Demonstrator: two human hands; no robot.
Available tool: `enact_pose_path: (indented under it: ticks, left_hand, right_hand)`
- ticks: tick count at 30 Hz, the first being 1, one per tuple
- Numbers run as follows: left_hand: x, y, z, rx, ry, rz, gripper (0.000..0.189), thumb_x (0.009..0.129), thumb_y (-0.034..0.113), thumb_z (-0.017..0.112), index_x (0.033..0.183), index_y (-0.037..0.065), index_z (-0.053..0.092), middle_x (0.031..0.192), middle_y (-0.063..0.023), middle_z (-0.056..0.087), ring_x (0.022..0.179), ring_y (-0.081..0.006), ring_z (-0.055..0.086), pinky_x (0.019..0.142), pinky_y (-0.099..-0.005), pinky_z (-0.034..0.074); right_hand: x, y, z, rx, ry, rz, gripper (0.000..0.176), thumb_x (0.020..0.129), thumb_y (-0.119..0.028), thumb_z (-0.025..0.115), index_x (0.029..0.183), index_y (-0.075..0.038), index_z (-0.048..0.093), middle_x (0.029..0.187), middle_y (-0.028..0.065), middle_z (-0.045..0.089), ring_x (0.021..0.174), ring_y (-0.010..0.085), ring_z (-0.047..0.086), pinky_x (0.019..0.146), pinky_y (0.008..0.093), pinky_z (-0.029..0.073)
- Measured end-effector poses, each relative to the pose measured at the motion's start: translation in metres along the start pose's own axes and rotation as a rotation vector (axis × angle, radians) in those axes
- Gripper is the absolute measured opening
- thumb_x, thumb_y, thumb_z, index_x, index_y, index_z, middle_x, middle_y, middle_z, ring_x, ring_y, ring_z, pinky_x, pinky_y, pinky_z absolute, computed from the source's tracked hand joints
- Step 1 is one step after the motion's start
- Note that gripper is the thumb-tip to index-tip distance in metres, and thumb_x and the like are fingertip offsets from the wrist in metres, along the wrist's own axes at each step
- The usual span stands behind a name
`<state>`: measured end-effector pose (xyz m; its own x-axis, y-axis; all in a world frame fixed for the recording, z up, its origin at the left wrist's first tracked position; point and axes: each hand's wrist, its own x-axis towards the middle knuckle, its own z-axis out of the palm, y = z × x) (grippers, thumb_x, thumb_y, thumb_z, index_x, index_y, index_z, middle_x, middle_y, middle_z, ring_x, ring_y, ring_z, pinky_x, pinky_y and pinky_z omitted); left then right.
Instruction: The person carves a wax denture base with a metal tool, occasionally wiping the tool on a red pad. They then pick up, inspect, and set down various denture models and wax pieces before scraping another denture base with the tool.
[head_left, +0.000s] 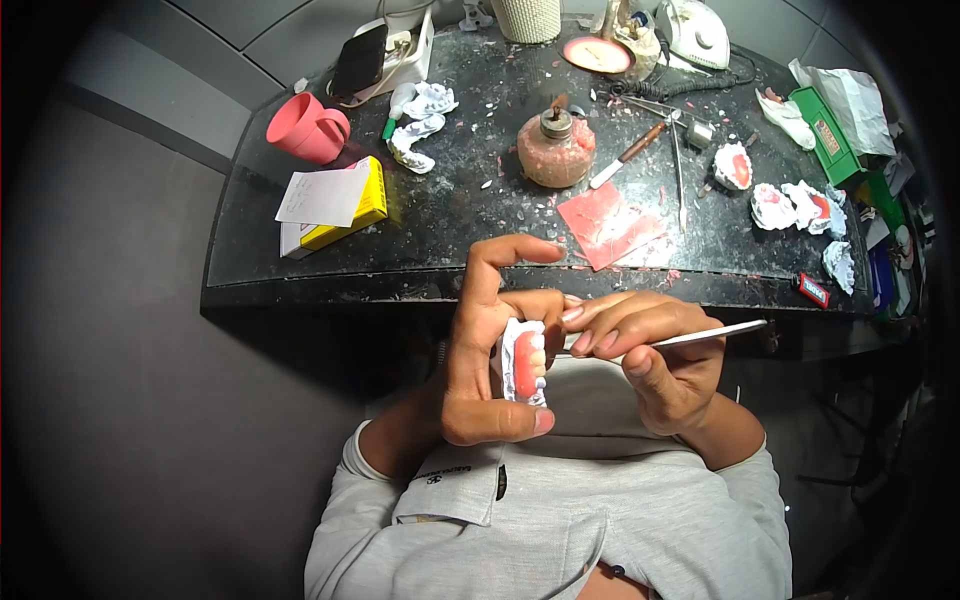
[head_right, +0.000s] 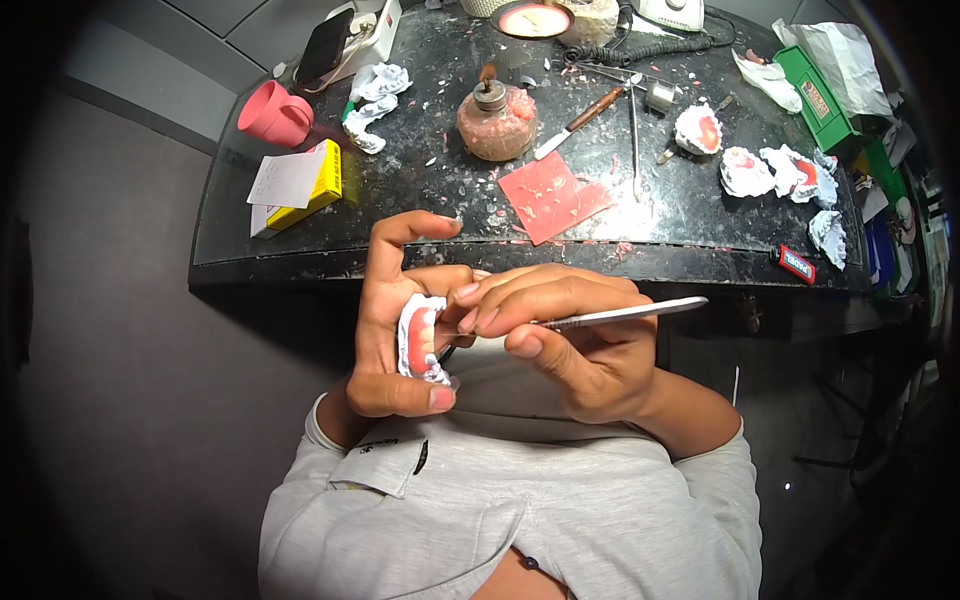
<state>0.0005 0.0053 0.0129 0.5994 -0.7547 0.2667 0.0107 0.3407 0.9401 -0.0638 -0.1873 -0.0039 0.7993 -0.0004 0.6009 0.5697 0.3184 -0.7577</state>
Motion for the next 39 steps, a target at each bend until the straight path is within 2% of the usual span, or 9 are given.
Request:
enact_pose_path:
  ticks: [2,15,21,24,30,32,34,37,39]
  left_hand:
    - [0.001,0.017,0.014,-0.18,0.183,-0.236,0.11,0.059,0.012,0.079,0.148,0.006,0.016,0.09,-0.0043,0.059,0.082,-0.0108,0.053,0.074,-0.0271,0.04]
    - [0.0,0.012,0.008,-0.225,0.108,-0.195,0.105,0.063,0.004,0.073,0.149,0.008,0.014,0.095,-0.006,0.054,0.073,-0.0061,0.044,0.069,-0.0247,0.036]
    - [0.002,0.016,0.011,-0.242,0.165,-0.237,0.112,0.059,0.013,0.081,0.15,0.008,0.015,0.099,-0.0075,0.061,0.09,-0.0125,0.056,0.075,-0.0271,0.041]
    - [0.002,0.008,0.009,-0.218,0.097,-0.146,0.104,0.063,0.004,0.072,0.149,0.006,0.013,0.108,-0.0168,0.062,0.092,-0.0145,0.058,0.081,-0.0265,0.043]
    - [-0.001,-0.003,-0.009,0.289,0.032,0.077,0.097,0.064,0.003,0.07,0.145,-0.001,0.017,0.083,-0.0082,0.056,0.074,-0.0118,0.052,0.069,-0.0274,0.038]
    - [0.0,-0.002,-0.006,0.343,0.1,0.101,0.095,0.064,0.003,0.071,0.143,-0.001,0.019,0.075,-0.0042,0.049,0.067,-0.0111,0.047,0.063,-0.0279,0.034]
    - [0.0,-0.002,-0.004,0.34,0.131,0.09,0.096,0.065,0.008,0.074,0.143,-0.001,0.02,0.073,-0.0028,0.047,0.065,-0.0108,0.044,0.063,-0.0275,0.033]
    - [0.001,-0.003,-0.002,0.341,0.167,0.088,0.097,0.065,0.012,0.078,0.143,0.0,0.021,0.071,-0.0014,0.044,0.064,-0.0106,0.041,0.062,-0.027,0.032]
    - [0.002,-0.002,-0.002,0.346,0.175,0.098,0.097,0.065,0.012,0.078,0.143,0.0,0.021,0.071,-0.0014,0.044,0.064,-0.0106,0.041,0.062,-0.0269,0.032]
  right_hand:
    - [-0.001,0.0,0.001,0.03,0.018,0.033,0.018,0.1,-0.012,0.066,0.102,0.005,0.073,0.1,0.0197,0.075,0.108,0.0347,0.071,0.098,0.0466,0.056]
    - [-0.003,0.002,0.002,0.056,0.005,0.091,0.018,0.101,-0.011,0.065,0.104,0.005,0.073,0.101,0.0195,0.075,0.117,0.0354,0.067,0.1,0.0472,0.054]
    - [-0.003,0.001,0.005,0.066,0.025,0.112,0.019,0.101,-0.012,0.065,0.105,0.005,0.072,0.1,0.0185,0.075,0.117,0.035,0.068,0.105,0.0488,0.051]
    - [-0.001,-0.002,0.003,0.091,0.004,0.152,0.02,0.102,-0.013,0.065,0.106,0.005,0.072,0.1,0.0177,0.076,0.116,0.0334,0.069,0.109,0.0497,0.047]
    - [0.0,-0.003,-0.006,0.195,0.047,0.294,0.028,0.103,-0.024,0.065,0.104,0.003,0.07,0.098,0.0185,0.076,0.109,0.033,0.072,0.114,0.054,0.041]
    - [0.0,0.005,-0.015,0.254,0.089,0.118,0.031,0.101,-0.031,0.067,0.099,0.0,0.067,0.097,0.0197,0.075,0.108,0.0355,0.072,0.114,0.0561,0.039]
    - [0.003,0.0,-0.018,0.209,0.112,0.054,0.034,0.101,-0.033,0.065,0.096,0.0,0.06,0.095,0.0228,0.073,0.102,0.0374,0.074,0.104,0.0585,0.05]
    - [0.003,-0.007,-0.023,0.402,0.111,0.127,0.032,0.104,-0.027,0.058,0.102,0.004,0.051,0.097,0.0285,0.07,0.093,0.0381,0.075,0.078,0.0472,0.068]
    - [0.001,-0.009,-0.024,0.365,0.134,0.176,0.03,0.105,-0.025,0.058,0.103,0.004,0.05,0.099,0.0287,0.07,0.096,0.0383,0.075,0.079,0.0473,0.067]
